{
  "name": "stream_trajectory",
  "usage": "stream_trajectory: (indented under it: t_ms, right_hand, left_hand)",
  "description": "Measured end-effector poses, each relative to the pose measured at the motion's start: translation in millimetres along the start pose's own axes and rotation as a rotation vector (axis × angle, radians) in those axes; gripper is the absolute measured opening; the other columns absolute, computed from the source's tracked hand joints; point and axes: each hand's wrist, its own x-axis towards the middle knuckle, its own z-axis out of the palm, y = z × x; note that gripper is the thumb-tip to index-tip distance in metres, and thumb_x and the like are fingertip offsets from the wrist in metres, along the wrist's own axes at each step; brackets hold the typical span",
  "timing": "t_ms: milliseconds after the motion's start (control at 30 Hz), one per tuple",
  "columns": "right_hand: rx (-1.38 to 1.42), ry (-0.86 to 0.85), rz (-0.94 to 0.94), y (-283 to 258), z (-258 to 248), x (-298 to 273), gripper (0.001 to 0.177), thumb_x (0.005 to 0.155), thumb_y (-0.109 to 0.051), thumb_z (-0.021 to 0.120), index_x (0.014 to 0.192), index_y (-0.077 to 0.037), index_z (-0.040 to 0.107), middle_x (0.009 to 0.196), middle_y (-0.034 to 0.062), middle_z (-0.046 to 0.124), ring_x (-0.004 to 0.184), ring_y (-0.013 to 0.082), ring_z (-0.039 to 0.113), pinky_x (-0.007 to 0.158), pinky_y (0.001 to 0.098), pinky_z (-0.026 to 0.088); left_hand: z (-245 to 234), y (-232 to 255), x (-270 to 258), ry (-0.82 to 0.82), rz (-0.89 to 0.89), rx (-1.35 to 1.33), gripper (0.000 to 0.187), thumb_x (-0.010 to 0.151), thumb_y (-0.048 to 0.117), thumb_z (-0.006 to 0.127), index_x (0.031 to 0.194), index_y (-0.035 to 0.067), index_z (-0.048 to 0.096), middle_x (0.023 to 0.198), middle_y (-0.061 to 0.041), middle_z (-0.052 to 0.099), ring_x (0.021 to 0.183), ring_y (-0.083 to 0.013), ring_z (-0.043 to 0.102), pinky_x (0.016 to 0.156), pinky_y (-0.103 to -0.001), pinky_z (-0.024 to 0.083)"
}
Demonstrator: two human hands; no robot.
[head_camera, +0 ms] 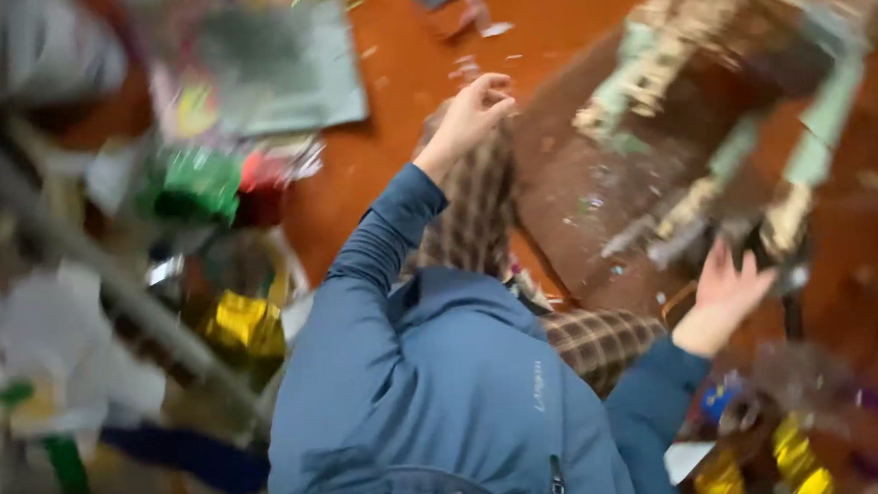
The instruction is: Decorating a giraffe-shaped woven frame with paper and glue
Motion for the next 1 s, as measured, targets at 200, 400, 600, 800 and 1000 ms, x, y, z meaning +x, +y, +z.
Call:
stream_trajectory:
  t_ms: [200, 400, 600, 800, 1000]
  right_hand:
    - [-0.162, 0.01, 0.246, 62.1, -111.5, -15.1, 0.039, 0.113, -0.033, 0.062, 0.136, -0.002, 0.063, 0.116, 0.0107, 0.073, 0.101, 0.0176, 0.073, 0.087, 0.0293, 0.06]
    - [-0.372, -0.084, 0.263, 67.9, -123.5, -13.1, 0.016, 0.104, -0.014, 0.084, 0.116, -0.015, 0.073, 0.105, -0.0015, 0.074, 0.085, 0.0077, 0.062, 0.074, 0.0219, 0.049]
    - [-0.53, -0.015, 0.246, 74.5, -122.9, -7.7, 0.009, 0.109, -0.017, 0.078, 0.11, -0.013, 0.07, 0.095, 0.0009, 0.069, 0.083, 0.0118, 0.062, 0.072, 0.0264, 0.052]
    - [-0.637, -0.052, 0.324, 74.9, -114.6, -7.1, 0.007, 0.109, -0.016, 0.076, 0.107, -0.012, 0.07, 0.099, 0.0002, 0.071, 0.084, 0.0134, 0.062, 0.076, 0.0263, 0.055]
    - [-0.749, -0.051, 0.326, 82.8, -87.0, -25.1, 0.011, 0.113, -0.017, 0.068, 0.119, -0.008, 0.069, 0.106, 0.0024, 0.068, 0.094, 0.014, 0.064, 0.082, 0.0266, 0.057]
  left_hand:
    - [-174.1, -131.0, -109.5, 0.738, -0.043, 0.521, 0.017, 0.084, 0.022, 0.08, 0.084, 0.005, 0.08, 0.079, -0.007, 0.08, 0.068, -0.0251, 0.073, 0.067, -0.039, 0.06]
    - [-255.6, -174.1, -216.9, 1.059, -0.471, 0.315, 0.024, 0.099, 0.024, 0.073, 0.082, 0.008, 0.07, 0.051, -0.001, 0.068, 0.04, -0.0167, 0.066, 0.046, -0.029, 0.051]
    - [-253.9, -204.4, -253.2, 0.926, -0.785, 0.239, 0.028, 0.097, 0.02, 0.067, 0.078, 0.0, 0.074, 0.053, -0.009, 0.067, 0.04, -0.0246, 0.065, 0.04, -0.036, 0.052]
    - [-268.9, -248.1, -243.6, 1.299, -0.227, 0.285, 0.035, 0.084, 0.034, 0.084, 0.099, 0.003, 0.083, 0.088, -0.014, 0.087, 0.074, -0.0331, 0.082, 0.066, -0.04, 0.064]
    - [-269.1, -233.6, -174.2, 1.162, -0.102, -0.446, 0.037, 0.102, 0.019, 0.068, 0.135, 0.007, 0.056, 0.107, -0.011, 0.074, 0.087, -0.0211, 0.077, 0.073, -0.034, 0.069]
